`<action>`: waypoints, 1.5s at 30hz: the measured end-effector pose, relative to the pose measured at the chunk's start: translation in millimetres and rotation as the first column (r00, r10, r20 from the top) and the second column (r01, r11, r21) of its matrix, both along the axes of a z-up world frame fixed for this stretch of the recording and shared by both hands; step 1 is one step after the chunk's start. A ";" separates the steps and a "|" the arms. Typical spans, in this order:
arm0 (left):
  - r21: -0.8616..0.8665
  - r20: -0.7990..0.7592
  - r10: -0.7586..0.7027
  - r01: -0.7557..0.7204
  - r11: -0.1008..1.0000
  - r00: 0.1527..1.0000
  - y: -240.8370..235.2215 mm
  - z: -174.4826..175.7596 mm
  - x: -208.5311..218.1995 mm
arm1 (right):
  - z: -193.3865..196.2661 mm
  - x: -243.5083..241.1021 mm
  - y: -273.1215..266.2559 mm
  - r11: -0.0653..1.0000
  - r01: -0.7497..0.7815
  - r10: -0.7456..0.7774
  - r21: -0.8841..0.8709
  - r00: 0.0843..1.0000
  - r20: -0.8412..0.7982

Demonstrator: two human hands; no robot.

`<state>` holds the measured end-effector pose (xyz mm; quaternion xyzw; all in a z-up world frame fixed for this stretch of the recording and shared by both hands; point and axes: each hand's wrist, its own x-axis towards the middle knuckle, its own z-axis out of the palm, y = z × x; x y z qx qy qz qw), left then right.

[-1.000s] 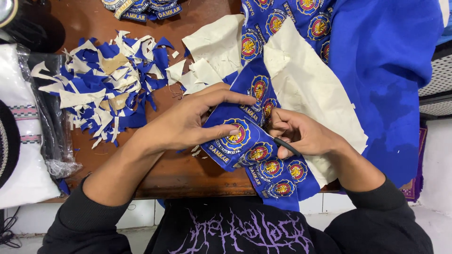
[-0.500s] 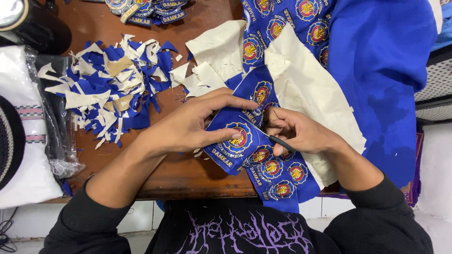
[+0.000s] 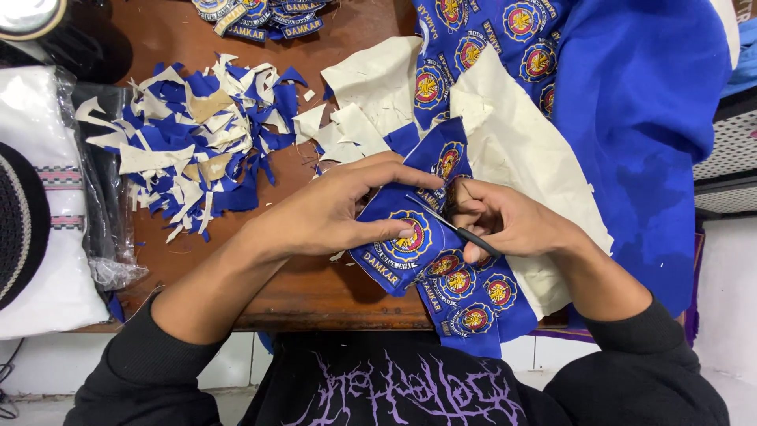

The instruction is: Cutting out embroidered patches from a fabric sheet using scissors

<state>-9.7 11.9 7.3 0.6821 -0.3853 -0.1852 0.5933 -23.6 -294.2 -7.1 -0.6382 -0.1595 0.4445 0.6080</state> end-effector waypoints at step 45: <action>0.012 0.003 -0.042 0.042 0.999 0.999 1.6 -0.4 -7.7 | 36.8 18.9 24.3 0.972 -0.129 0.156 -0.195 0.980 0.127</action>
